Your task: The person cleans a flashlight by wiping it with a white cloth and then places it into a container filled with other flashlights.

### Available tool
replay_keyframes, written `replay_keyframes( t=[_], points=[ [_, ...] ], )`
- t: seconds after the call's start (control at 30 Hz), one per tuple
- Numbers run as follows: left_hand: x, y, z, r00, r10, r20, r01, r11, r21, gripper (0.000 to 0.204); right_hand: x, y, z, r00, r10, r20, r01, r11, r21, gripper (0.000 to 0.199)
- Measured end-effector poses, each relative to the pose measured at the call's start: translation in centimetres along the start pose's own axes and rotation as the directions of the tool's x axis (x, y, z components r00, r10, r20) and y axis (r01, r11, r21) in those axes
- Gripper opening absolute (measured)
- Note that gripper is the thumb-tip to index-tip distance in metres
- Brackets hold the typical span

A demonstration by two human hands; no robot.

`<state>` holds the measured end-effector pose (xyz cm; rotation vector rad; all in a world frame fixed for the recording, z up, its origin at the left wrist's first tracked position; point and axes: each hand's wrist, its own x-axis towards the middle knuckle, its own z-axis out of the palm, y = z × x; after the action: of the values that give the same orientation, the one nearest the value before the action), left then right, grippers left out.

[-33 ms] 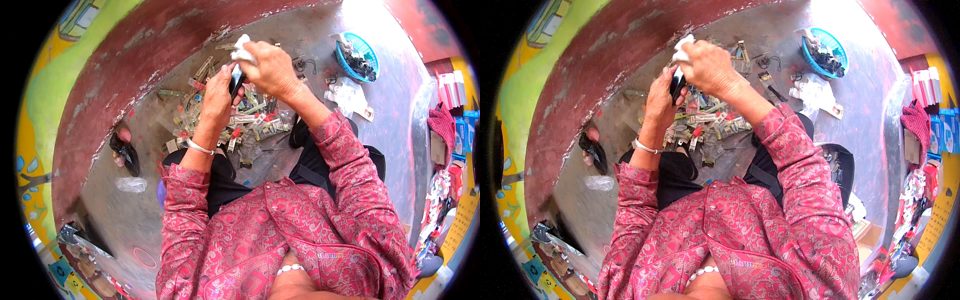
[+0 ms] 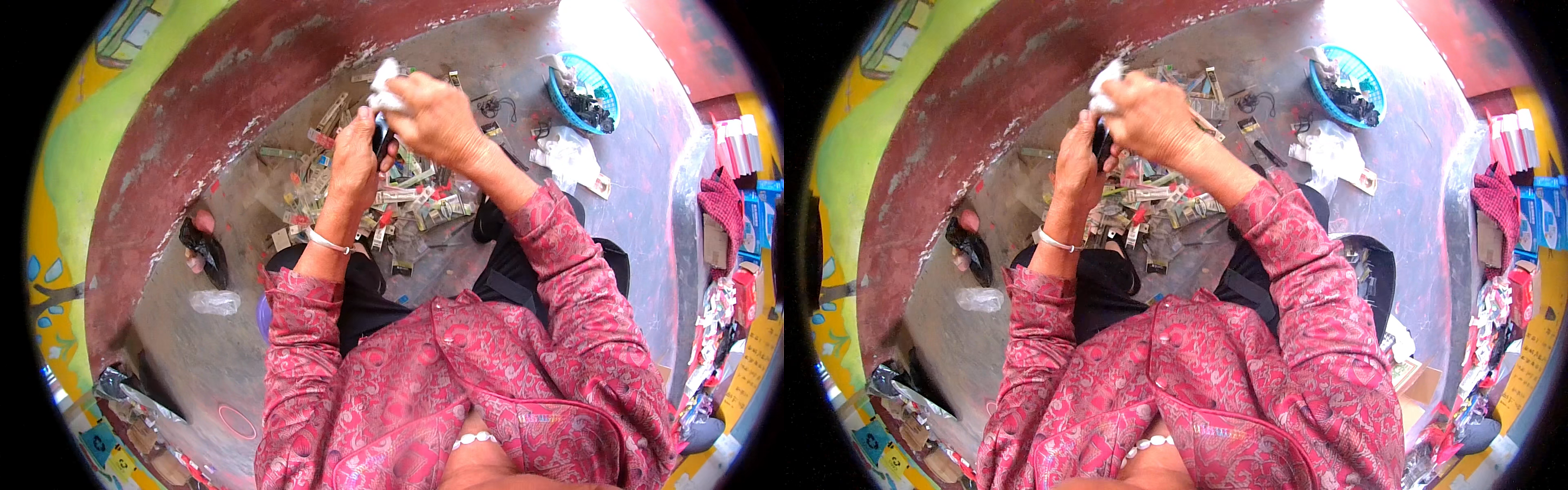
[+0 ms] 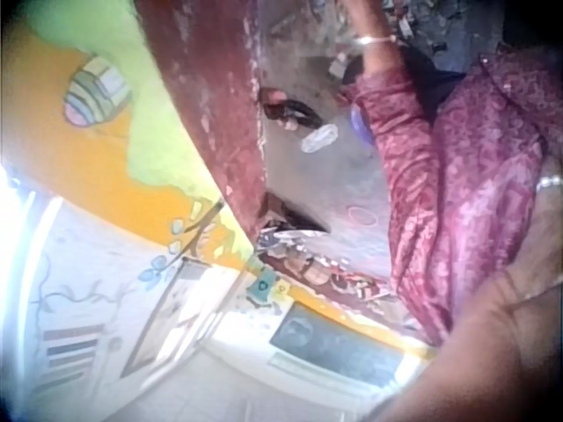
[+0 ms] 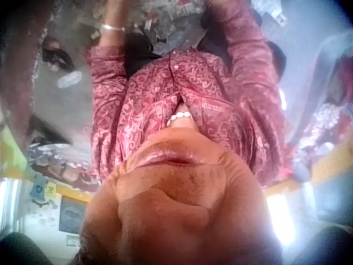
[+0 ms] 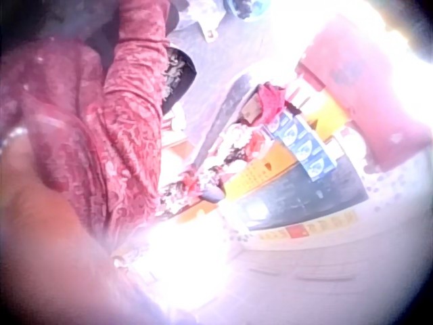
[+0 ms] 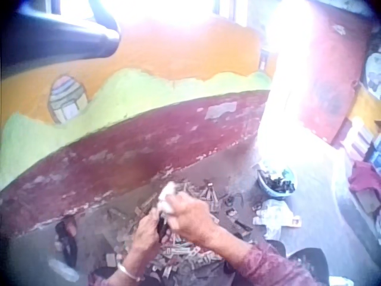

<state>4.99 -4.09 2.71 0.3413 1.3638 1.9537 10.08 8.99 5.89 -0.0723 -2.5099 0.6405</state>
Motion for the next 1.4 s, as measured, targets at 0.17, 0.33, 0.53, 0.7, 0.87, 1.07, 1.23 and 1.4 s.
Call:
replay_keyframes(
  t=[0.17,0.33,0.53,0.7,0.87,1.07,1.23,1.4],
  points=[
    [-0.1,1.0,0.3,0.996,0.034,-0.082,-0.048,0.985,-0.168,0.049,0.9,1.1,-1.2,0.928,0.2,0.315,-0.347,0.772,0.533,0.02],
    [0.5,0.4,-1.8,0.992,-0.105,0.07,0.126,0.81,-0.573,0.041,2.4,4.2,-4.6,0.783,0.62,-0.051,-0.098,0.204,0.974,0.017],
    [1.0,0.0,-0.1,0.976,-0.194,0.096,0.204,0.68,-0.704,0.031,1.6,2.1,-2.8,0.937,0.286,-0.199,-0.154,0.852,0.501,0.018],
    [1.3,-2.2,-1.1,0.983,-0.138,0.12,0.183,0.713,-0.677,0.026,0.7,1.3,2.3,0.992,-0.128,0.016,0.129,0.986,-0.109,0.017],
    [1.4,-1.7,-1.6,0.993,-0.086,0.086,0.121,0.763,-0.635,0.035,-1.1,-1.8,1.6,0.954,-0.122,0.274,0.011,0.927,0.375,0.021],
    [1.3,-0.3,-1.4,0.989,-0.078,0.124,0.142,0.722,-0.677,0.036,0.3,0.4,-1.5,0.887,0.114,0.447,-0.416,0.617,0.668,0.024],
    [1.4,-0.7,-1.9,0.989,-0.118,0.092,0.149,0.745,-0.65,0.028,1.6,1.1,-3.6,0.926,0.314,0.21,-0.34,0.453,0.824,0.023],
    [2.0,-4.4,-3.0,0.978,-0.018,0.209,0.146,0.772,-0.618,0.027,-1.7,-4.1,1.6,0.993,-0.109,0.047,0.096,0.969,0.229,0.023]
  ],
)
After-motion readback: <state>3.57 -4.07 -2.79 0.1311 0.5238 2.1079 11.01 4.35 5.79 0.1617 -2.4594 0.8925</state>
